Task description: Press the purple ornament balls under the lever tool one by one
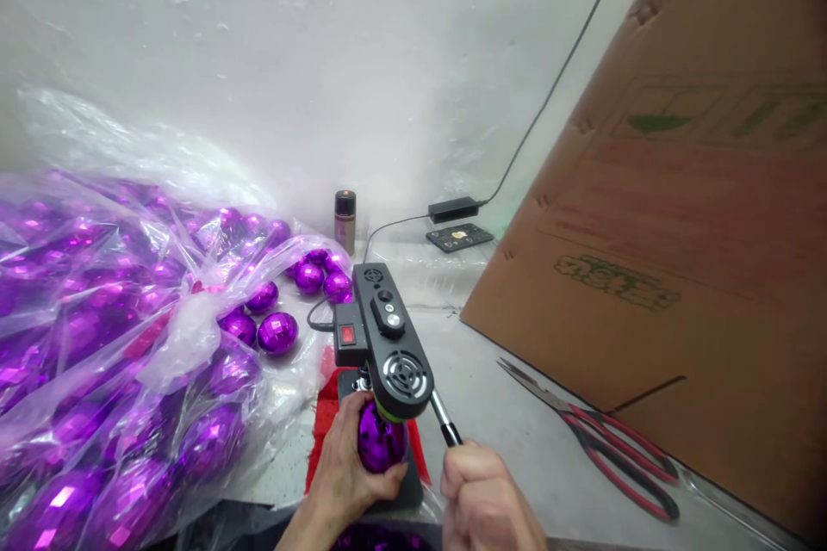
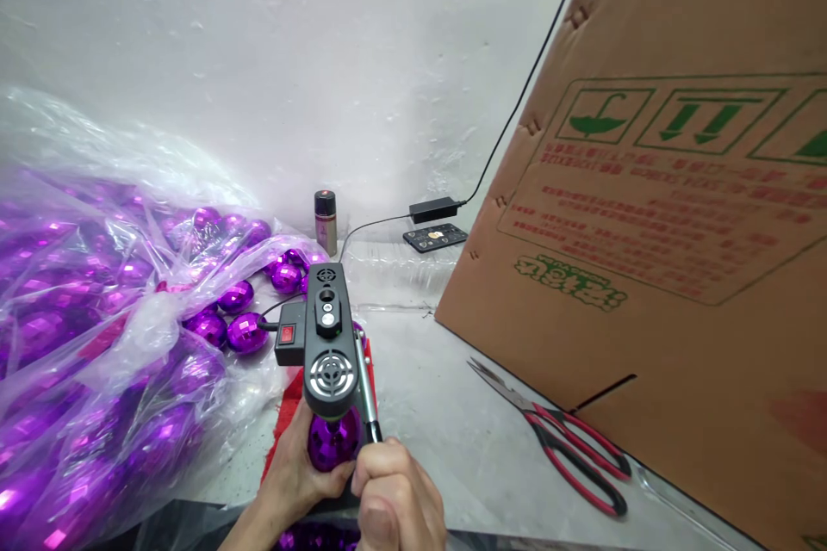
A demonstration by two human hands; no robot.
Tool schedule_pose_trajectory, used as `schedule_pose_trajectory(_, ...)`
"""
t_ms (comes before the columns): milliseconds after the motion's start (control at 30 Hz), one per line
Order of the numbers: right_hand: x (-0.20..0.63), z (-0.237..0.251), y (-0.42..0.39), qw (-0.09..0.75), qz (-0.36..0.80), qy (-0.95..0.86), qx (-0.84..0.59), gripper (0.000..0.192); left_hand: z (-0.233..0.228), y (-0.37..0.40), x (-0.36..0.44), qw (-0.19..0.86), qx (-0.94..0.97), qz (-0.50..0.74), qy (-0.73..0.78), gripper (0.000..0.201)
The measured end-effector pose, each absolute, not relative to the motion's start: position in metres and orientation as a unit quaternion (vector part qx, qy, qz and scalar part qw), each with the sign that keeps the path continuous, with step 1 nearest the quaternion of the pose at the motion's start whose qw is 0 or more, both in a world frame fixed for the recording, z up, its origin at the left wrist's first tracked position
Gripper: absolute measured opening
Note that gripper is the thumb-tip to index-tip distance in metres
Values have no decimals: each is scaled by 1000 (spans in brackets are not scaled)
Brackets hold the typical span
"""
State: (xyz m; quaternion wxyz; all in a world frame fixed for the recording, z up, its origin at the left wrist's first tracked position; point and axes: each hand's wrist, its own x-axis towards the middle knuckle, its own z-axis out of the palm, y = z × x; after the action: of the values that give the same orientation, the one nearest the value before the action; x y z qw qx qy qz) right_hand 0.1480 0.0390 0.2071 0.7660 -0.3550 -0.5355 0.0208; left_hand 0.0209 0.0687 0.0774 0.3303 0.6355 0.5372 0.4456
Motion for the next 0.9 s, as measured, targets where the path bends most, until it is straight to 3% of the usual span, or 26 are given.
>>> schedule_pose_trajectory(567, 138, 197, 39, 760, -15, -538, -365, 47, 71, 73, 21, 312, 636, 452, 542, 74)
schedule_pose_trajectory(900, 147, 259, 38, 745, 122, -532, -384, 50, 46, 36, 7, 273, 615, 488, 556, 94)
